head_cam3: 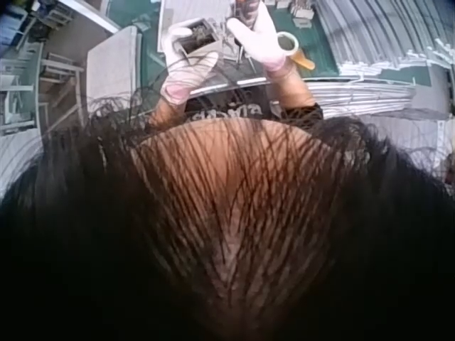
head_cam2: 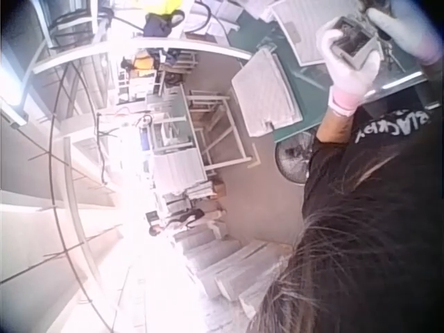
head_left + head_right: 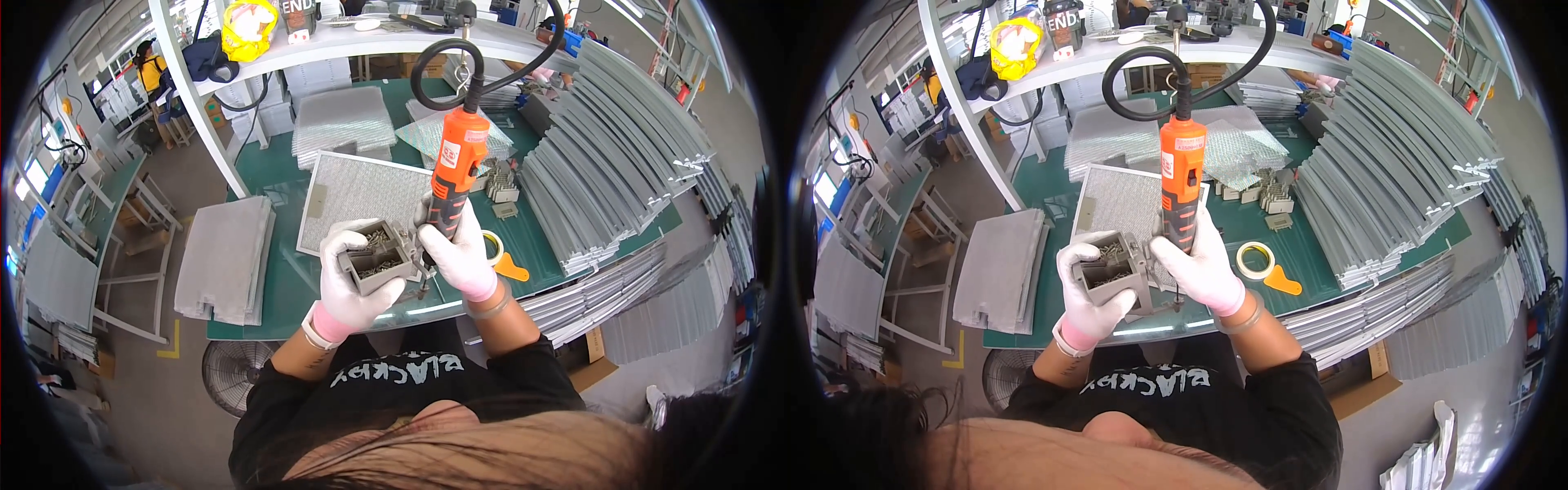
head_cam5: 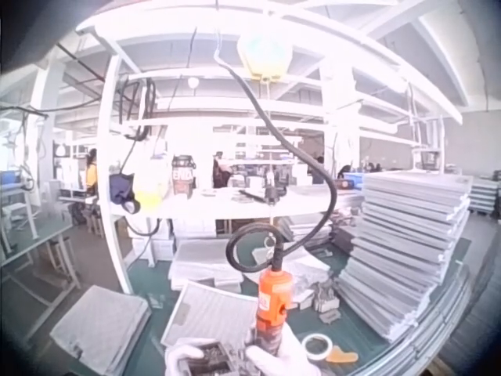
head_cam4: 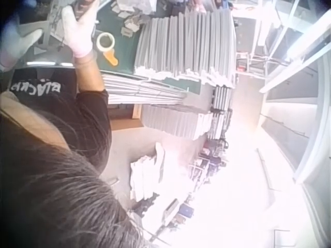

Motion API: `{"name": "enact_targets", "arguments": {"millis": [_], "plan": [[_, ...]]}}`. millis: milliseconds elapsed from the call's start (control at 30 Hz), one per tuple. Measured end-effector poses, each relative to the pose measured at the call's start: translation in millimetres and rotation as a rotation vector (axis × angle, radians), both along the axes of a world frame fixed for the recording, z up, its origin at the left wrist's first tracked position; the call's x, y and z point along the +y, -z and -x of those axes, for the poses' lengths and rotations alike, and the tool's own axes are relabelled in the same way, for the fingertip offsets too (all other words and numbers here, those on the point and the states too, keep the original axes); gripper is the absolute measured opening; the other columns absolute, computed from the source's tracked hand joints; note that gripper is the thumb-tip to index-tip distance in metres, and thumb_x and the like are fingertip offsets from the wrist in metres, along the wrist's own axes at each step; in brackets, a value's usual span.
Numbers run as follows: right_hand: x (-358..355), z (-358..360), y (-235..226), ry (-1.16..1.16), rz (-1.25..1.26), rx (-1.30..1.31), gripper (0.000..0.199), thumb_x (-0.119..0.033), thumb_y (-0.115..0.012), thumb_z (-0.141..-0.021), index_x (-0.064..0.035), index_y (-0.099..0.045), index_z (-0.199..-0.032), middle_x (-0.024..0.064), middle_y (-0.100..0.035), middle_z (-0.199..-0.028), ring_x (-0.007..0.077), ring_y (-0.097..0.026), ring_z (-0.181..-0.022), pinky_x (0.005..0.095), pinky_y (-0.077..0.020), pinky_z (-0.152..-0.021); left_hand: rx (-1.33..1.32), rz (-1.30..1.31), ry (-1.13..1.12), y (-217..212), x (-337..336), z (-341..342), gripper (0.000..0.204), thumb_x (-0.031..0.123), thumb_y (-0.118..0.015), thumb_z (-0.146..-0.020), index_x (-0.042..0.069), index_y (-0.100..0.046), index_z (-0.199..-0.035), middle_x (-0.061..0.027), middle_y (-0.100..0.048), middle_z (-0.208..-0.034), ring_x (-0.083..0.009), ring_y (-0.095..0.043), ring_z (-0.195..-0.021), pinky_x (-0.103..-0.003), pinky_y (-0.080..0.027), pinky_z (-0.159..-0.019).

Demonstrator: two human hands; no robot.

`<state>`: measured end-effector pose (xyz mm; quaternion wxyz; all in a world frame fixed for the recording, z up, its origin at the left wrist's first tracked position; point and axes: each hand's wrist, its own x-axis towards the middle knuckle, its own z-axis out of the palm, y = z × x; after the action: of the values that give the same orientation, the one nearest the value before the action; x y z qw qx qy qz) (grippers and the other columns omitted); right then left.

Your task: Assembling metal mesh filters using an electric screwdriver and hand tools.

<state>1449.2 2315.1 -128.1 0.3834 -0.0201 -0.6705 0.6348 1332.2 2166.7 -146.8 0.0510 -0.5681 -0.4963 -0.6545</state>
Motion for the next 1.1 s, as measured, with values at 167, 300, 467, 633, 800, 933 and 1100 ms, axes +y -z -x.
{"name": "enact_targets", "arguments": {"millis": [167,300,467,633,800,933,1100], "plan": [[-7,8,-24,0.174,0.095,0.046,0.026,0.001,-0.053,-0.092,-0.0038,-0.051,-0.118,0.0006,-0.057,-0.097,0.0058,-0.053,-0.078,0.0231,-0.0475,-0.07,0.021,0.036,0.017,5,1,2,0.065,0.004,-0.081,-0.067,0.007,-0.043,-0.119,-0.0174,-0.052,-0.122,-0.0272,-0.056,-0.109,-0.04,-0.046,-0.096],[5,11,-58,0.231,0.062,0.068,0.025,-0.006,-0.055,-0.095,-0.0042,-0.053,-0.121,0.0,-0.058,-0.096,0.0062,-0.053,-0.082,0.0232,-0.0465,-0.075,0.002,0.078,0.04,16,2,-1,0.064,0.004,-0.082,-0.066,0.008,-0.044,-0.117,-0.0174,-0.053,-0.12,-0.0299,-0.056,-0.108,-0.041,-0.045,-0.097],[31,29,-113,0.41,-0.113,0.101,0.021,-0.021,-0.063,-0.096,-0.0043,-0.055,-0.105,0.0014,-0.06,-0.076,0.0078,-0.057,-0.062,0.0248,-0.0481,-0.058,-0.004,0.029,0.018,23,-3,2,0.068,0.005,-0.084,-0.064,0.009,-0.043,-0.118,-0.0197,-0.054,-0.121,-0.0316,-0.057,-0.108,-0.042,-0.046,-0.096],[68,46,-153,0.472,-0.356,0.159,0.04,-0.031,-0.065,-0.097,-0.0007,-0.054,-0.12,0.0045,-0.063,-0.084,0.0072,-0.06,-0.066,0.0244,-0.0504,-0.06,0.131,0.049,-0.012,35,-16,6,0.07,0.012,-0.082,-0.071,0.008,-0.04,-0.127,-0.0231,-0.05,-0.126,-0.0301,-0.056,-0.112,-0.042,-0.048,-0.096],[96,56,-131,0.485,-0.527,0.093,0.046,-0.034,-0.066,-0.096,-0.001,-0.054,-0.126,0.0054,-0.064,-0.086,0.0089,-0.062,-0.071,0.0263,-0.0516,-0.064,0.096,0.004,0.019,48,-23,5,0.081,0.005,-0.085,-0.062,0.013,-0.043,-0.131,-0.0193,-0.053,-0.128,-0.0331,-0.054,-0.117,-0.043,-0.045,-0.099],[80,43,-97,1.03,-1.158,0.214,0.078,-0.017,-0.07,-0.087,0.0096,-0.029,-0.148,0.0293,-0.039,-0.14,0.0402,-0.038,-0.132,0.0476,-0.0287,-0.113,0.071,0.017,-0.048,59,-34,1,0.081,0.006,-0.086,-0.062,0.013,-0.043,-0.13,-0.0197,-0.053,-0.129,-0.0333,-0.055,-0.116,-0.044,-0.046,-0.098],[3,-18,-1,-0.134,-0.84,-0.393,0.071,-0.033,-0.066,-0.09,0.0031,-0.041,-0.146,0.0244,-0.058,-0.126,0.0354,-0.061,-0.108,0.0413,-0.0477,-0.096,0.102,0.05,-0.096,64,-50,2,0.082,0.009,-0.088,-0.062,0.013,-0.043,-0.13,-0.0213,-0.054,-0.13,-0.0352,-0.058,-0.112,-0.045,-0.048,-0.095]]}}
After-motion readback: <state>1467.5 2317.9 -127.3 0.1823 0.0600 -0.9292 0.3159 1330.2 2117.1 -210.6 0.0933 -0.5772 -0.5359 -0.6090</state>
